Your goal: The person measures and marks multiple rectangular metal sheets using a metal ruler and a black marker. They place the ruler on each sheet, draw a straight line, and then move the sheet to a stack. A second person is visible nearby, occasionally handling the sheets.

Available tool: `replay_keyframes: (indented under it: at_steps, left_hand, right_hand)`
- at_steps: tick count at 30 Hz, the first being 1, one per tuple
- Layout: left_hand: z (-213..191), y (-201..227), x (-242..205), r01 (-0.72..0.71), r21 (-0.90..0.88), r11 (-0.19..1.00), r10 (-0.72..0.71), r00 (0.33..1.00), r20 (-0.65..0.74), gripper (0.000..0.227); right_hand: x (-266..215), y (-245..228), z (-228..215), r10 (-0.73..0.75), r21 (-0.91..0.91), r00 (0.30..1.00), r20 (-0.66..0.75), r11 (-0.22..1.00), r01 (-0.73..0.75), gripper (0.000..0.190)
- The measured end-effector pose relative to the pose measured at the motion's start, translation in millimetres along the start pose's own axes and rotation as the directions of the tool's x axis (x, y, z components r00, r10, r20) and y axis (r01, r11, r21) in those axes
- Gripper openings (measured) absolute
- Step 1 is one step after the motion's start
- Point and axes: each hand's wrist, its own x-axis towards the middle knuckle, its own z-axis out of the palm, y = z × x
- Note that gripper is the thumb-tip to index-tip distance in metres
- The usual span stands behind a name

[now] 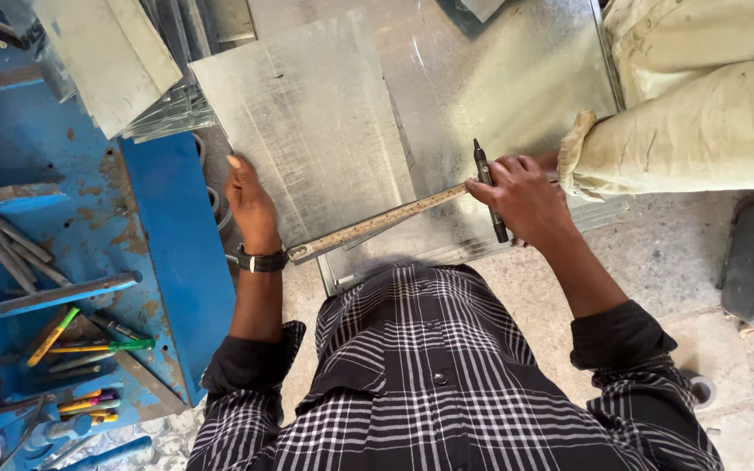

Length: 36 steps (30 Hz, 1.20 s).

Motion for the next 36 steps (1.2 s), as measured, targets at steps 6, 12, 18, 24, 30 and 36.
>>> replay_keyframes:
  at_steps: [6,12,18,24,30,36]
  left_hand:
    - [0,-1,-1,-0.025,-0.025,0.999,0.025,1.000,-0.003,0.052]
    - [-1,0,-2,-0.022,0.000,1.000,0.022,1.000,-0.007,0.052]
    - [-2,-8,-2,0.017,0.041,0.999,-0.012,0.993,-0.119,0.053]
    - [4,-39,-6,0.163,-0.081,0.983,-0.178,0.958,-0.226,0.051]
    - [27,-61,-3,0.209,-0.293,0.933,-0.256,0.958,-0.130,0.025]
    - [52,-113,41,0.254,-0.347,0.903,-0.290,0.955,-0.056,0.026]
  right_hand:
    - [-2,0,-2,-0.002,-0.002,1.000,-0.011,1.000,0.002,0.045]
    - [-4,-1,-10,-0.005,0.055,0.999,-0.044,0.998,0.008,0.042]
    - [-17,-6,-12,0.060,0.101,0.985,-0.162,0.994,-0.044,0.044]
    - [-37,-26,17,0.282,0.417,0.949,-0.140,0.886,-0.202,0.049]
    - [-49,-55,30,0.445,0.631,0.893,-0.065,0.712,-0.309,0.036]
    - [-48,-71,38,0.482,0.708,0.873,0.079,0.590,-0.390,0.033]
